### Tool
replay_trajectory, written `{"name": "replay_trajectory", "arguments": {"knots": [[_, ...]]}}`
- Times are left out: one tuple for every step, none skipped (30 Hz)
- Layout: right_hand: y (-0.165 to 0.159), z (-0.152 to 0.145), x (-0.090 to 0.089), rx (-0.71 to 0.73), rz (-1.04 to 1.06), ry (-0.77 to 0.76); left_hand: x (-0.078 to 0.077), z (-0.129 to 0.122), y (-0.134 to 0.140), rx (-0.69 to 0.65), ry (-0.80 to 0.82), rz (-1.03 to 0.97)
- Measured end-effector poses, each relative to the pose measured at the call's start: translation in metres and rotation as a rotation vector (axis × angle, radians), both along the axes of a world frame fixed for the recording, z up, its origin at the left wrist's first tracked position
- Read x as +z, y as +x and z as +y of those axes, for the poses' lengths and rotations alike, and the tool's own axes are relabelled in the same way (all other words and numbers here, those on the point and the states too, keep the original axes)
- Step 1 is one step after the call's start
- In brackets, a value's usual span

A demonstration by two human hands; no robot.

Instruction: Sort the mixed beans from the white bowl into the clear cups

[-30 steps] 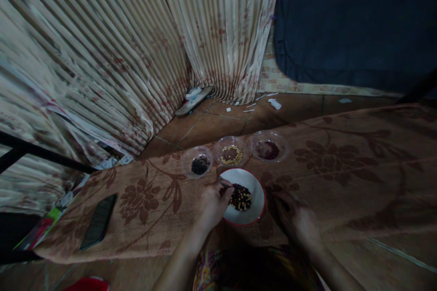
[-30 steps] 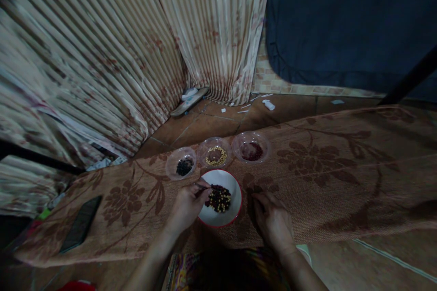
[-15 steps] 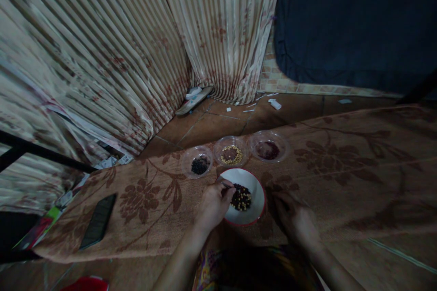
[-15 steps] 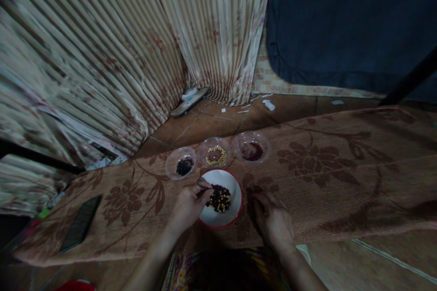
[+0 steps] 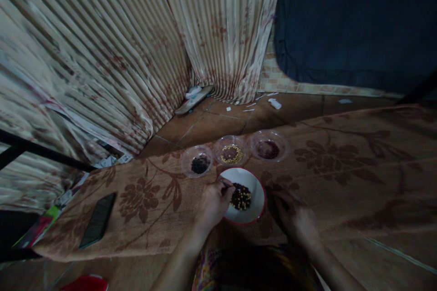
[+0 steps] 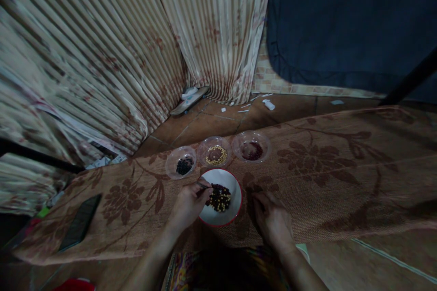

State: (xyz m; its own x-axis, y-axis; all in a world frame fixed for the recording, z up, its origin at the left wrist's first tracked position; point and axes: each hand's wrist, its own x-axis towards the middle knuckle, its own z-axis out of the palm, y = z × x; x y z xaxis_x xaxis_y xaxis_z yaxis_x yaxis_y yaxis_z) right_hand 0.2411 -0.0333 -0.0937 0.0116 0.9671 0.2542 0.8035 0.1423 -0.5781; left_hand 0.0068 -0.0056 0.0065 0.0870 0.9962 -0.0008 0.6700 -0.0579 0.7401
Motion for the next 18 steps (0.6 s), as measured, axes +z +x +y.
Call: {"name": "replay_trajectory", "arguments": {"knots": [[0.0001, 0.0001, -0.0001, 0.002, 0.005, -0.006, 0.0001, 0.0000, 0.0002, -0.003, -0.005, 0.004], [0.0001, 0.0001, 0.0000, 0.003, 0.011, -0.014, 0.0002, 0.0000, 0.0004, -0.004, -0.009, 0.008], [0.0002, 0.0001, 0.0002, 0.004, 0.017, -0.023, 0.0005, 0.0000, 0.0006, -0.003, -0.011, 0.014], [0.0002, 0.0001, 0.0005, 0.005, 0.021, -0.030, 0.0007, 0.0001, 0.0007, -0.001, -0.010, 0.020], [0.0003, 0.0001, 0.0009, 0.010, 0.026, -0.035, 0.0008, 0.0001, 0.0008, 0.001, -0.010, 0.025], [0.0003, 0.0000, 0.0012, 0.015, 0.028, -0.037, 0.0009, 0.0003, 0.0007, 0.001, -0.009, 0.030], [0.0003, -0.0001, 0.0015, 0.018, 0.029, -0.035, 0.0008, 0.0005, 0.0006, -0.003, -0.011, 0.034], [0.0003, -0.0001, 0.0017, 0.018, 0.029, -0.031, 0.0007, 0.0008, 0.0005, -0.005, -0.013, 0.039], [0.0003, -0.0002, 0.0016, 0.018, 0.028, -0.029, 0.0005, 0.0010, 0.0003, -0.006, -0.017, 0.043], [0.0004, -0.0002, 0.0014, 0.016, 0.029, -0.027, 0.0004, 0.0013, 0.0002, -0.005, -0.021, 0.048], [0.0004, -0.0002, 0.0009, 0.014, 0.029, -0.027, 0.0002, 0.0015, 0.0001, -0.002, -0.022, 0.051], [0.0005, -0.0002, 0.0003, 0.013, 0.028, -0.027, 0.0001, 0.0017, 0.0001, 0.001, -0.023, 0.053], [0.0006, -0.0001, -0.0004, 0.013, 0.027, -0.026, 0.0000, 0.0019, 0.0002, 0.004, -0.023, 0.053], [0.0007, 0.0000, -0.0011, 0.014, 0.026, -0.023, 0.0000, 0.0020, 0.0004, 0.005, -0.023, 0.051], [0.0008, 0.0000, -0.0016, 0.014, 0.024, -0.019, -0.0001, 0.0020, 0.0005, 0.005, -0.022, 0.047], [0.0009, 0.0000, -0.0019, 0.014, 0.022, -0.015, -0.0002, 0.0019, 0.0006, 0.005, -0.020, 0.041], [0.0009, 0.0000, -0.0020, 0.012, 0.019, -0.012, -0.0003, 0.0018, 0.0006, 0.006, -0.018, 0.034], [0.0010, -0.0001, -0.0017, 0.010, 0.017, -0.012, -0.0004, 0.0015, 0.0004, 0.008, -0.016, 0.025]]}}
